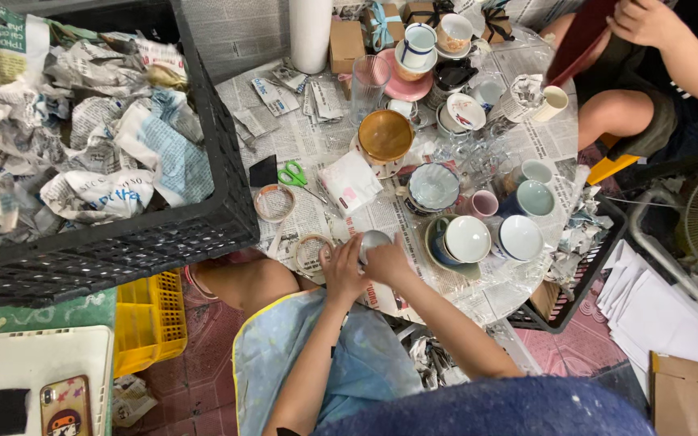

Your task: The person sits on the floor and wraps small ceramic cups and bowls individually in newspaper. They fold the paper around each item and secure it with tape, placing the wrapped items into a nearby basket.

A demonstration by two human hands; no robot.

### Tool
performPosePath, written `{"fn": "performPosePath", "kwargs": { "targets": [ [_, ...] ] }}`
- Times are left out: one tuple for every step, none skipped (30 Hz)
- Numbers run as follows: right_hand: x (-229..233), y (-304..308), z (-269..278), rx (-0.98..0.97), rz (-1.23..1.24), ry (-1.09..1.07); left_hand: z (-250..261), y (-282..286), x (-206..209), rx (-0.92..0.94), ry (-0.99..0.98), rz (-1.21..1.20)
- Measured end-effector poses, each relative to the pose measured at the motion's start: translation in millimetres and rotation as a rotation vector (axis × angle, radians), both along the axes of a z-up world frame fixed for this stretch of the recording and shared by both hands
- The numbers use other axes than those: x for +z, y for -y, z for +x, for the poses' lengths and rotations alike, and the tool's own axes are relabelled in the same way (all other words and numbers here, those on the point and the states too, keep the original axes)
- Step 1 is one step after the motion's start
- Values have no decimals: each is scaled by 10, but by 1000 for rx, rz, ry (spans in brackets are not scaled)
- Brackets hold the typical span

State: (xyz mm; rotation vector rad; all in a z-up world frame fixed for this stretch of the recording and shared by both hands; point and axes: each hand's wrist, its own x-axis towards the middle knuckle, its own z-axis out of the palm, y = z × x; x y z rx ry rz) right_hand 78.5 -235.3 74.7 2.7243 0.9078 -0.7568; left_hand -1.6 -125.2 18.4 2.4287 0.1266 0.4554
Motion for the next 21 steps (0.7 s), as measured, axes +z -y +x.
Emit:
{"fn": "performPosePath", "kwargs": {
  "targets": [
    [-39,49,90,-21,137,-17,0,-38,20,22,13,-14],
    [-84,91,177,-42,277,-33,5,-88,38,43,27,-26],
    [-136,134,270,-148,422,-69,15,-134,47,65,41,-38],
    [-197,182,346,-257,563,-110,0,-162,38,60,13,-74],
    [-269,194,412,-368,703,-152,-12,-188,14,56,-15,-110],
    [-345,161,477,-442,792,-93,-14,-198,-22,54,-40,-148],
    [-424,72,531,-514,881,-33,-14,-198,-72,44,-17,-106],
    [-500,-39,563,-588,968,27,-30,-185,-137,34,4,-66],
    [-566,-225,618,-410,1115,116,-42,-168,-210,23,24,-25],
    [-602,-443,702,-220,1257,206,-28,-165,-283,21,31,-30],
    [-628,-677,747,-270,1292,167,-39,-152,-359,19,37,-36],
    [-652,-951,764,-322,1326,122,-66,-136,-437,17,41,-42],
    [-656,-1206,802,-320,1358,150,-64,-116,-513,24,0,-13],
    [-663,-1459,821,-319,1394,179,-58,-117,-585,30,-41,18],
    [-678,-1692,794,-303,1391,189,-75,-125,-644,36,-82,50],
    [-661,-1915,813,-276,1390,202,-61,-142,-672,28,-49,-10],
    [-648,-2061,846,-249,1390,215,-41,-165,-684,18,-15,-71],
    [-683,-2133,836,-199,1266,308,-37,-172,-689,9,13,-134],
    [-733,-2193,804,-148,1141,398,-14,-184,-681,-26,55,-149],
    [-788,-2242,757,-103,1015,486,-13,-204,-661,-65,93,-162],
    [-842,-2272,720,-125,1009,471,2,-227,-630,-104,131,-174]
  ]
}}
